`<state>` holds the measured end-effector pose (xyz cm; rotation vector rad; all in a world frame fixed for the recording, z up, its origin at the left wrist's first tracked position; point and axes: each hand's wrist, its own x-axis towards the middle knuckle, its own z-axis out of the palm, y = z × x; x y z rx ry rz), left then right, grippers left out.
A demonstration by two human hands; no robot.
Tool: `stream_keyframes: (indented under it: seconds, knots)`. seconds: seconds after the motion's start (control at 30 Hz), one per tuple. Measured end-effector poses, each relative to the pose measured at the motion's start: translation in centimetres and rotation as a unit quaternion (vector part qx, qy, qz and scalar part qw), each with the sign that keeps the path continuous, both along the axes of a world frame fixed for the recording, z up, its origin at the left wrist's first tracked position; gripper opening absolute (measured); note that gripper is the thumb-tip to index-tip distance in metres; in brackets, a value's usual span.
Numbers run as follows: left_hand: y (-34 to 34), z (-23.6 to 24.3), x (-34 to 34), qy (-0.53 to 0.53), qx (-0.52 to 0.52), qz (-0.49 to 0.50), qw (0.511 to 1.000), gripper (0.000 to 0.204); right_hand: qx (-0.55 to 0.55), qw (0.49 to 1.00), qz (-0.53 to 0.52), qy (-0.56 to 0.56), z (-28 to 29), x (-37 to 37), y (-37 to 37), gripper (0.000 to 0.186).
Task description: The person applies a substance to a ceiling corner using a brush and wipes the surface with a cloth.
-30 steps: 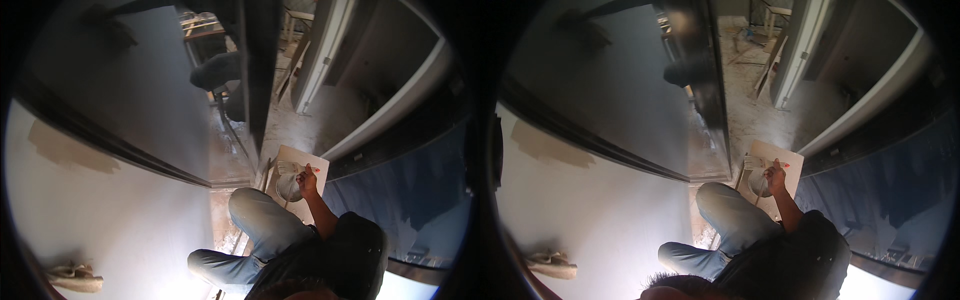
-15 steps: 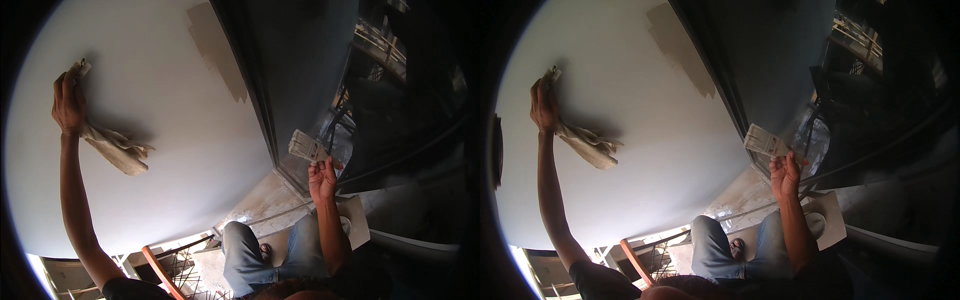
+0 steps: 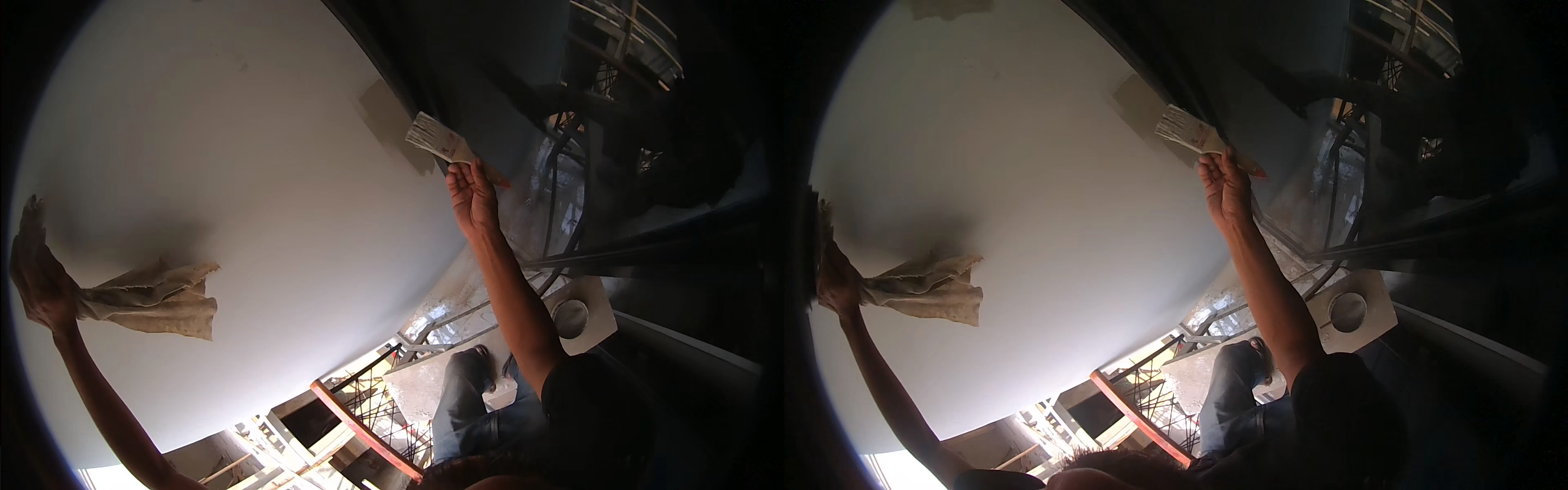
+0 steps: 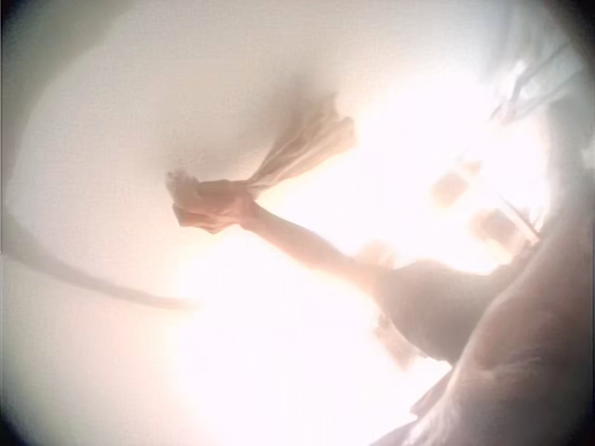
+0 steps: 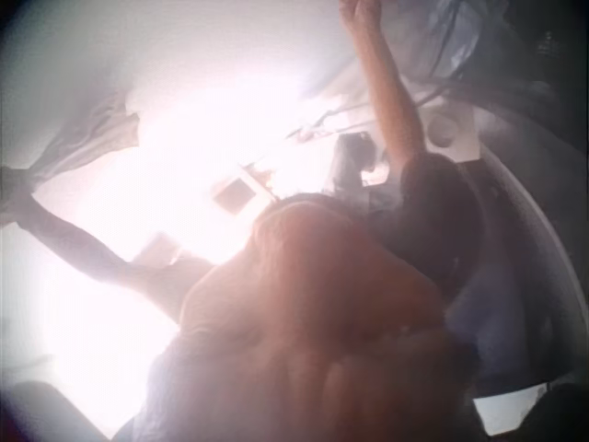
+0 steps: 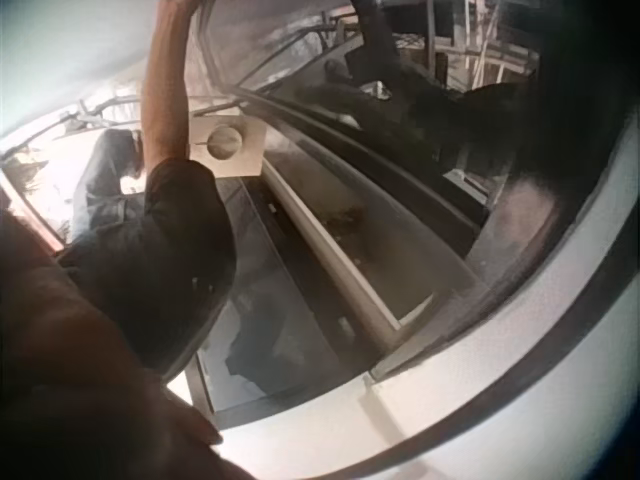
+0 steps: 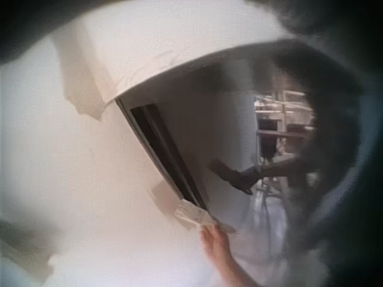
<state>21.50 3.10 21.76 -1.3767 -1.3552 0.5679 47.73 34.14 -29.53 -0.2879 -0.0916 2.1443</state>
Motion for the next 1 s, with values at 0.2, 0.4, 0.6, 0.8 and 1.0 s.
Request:
stream_keyframes:
  seconds: [0.2, 0.4, 0.6, 0.8, 1.0]
  knots:
    - [-1.2, 8.0, -3.7, 0.000, 0.052, 0.046, 0.998, 0.032, -0.045, 0.998, -0.048, 0.010, 5.6, -5.3, 0.0, 0.019]
    - [0.1, 7.3, -1.8, -0.041, 0.089, 0.036, 0.995, 0.032, -0.053, 0.995, -0.077, 0.041, 8.2, -8.5, -0.5, 0.018]
    - [1.0, 6.4, 0.0, -0.003, 0.085, 0.046, 0.995, 0.031, -0.080, 0.991, -0.091, 0.060, 9.9, -10.3, -1.5, 0.021]
    - [0.6, 6.6, -0.3, 0.002, 0.061, 0.037, 0.997, 0.030, -0.086, 0.988, -0.098, 0.084, 10.2, -10.8, -1.3, 0.022]
    - [1.1, 6.5, -0.3, -0.001, 0.059, 0.008, 0.998, 0.029, -0.095, 0.987, -0.106, 0.081, 9.6, -12.1, -1.0, 0.032]
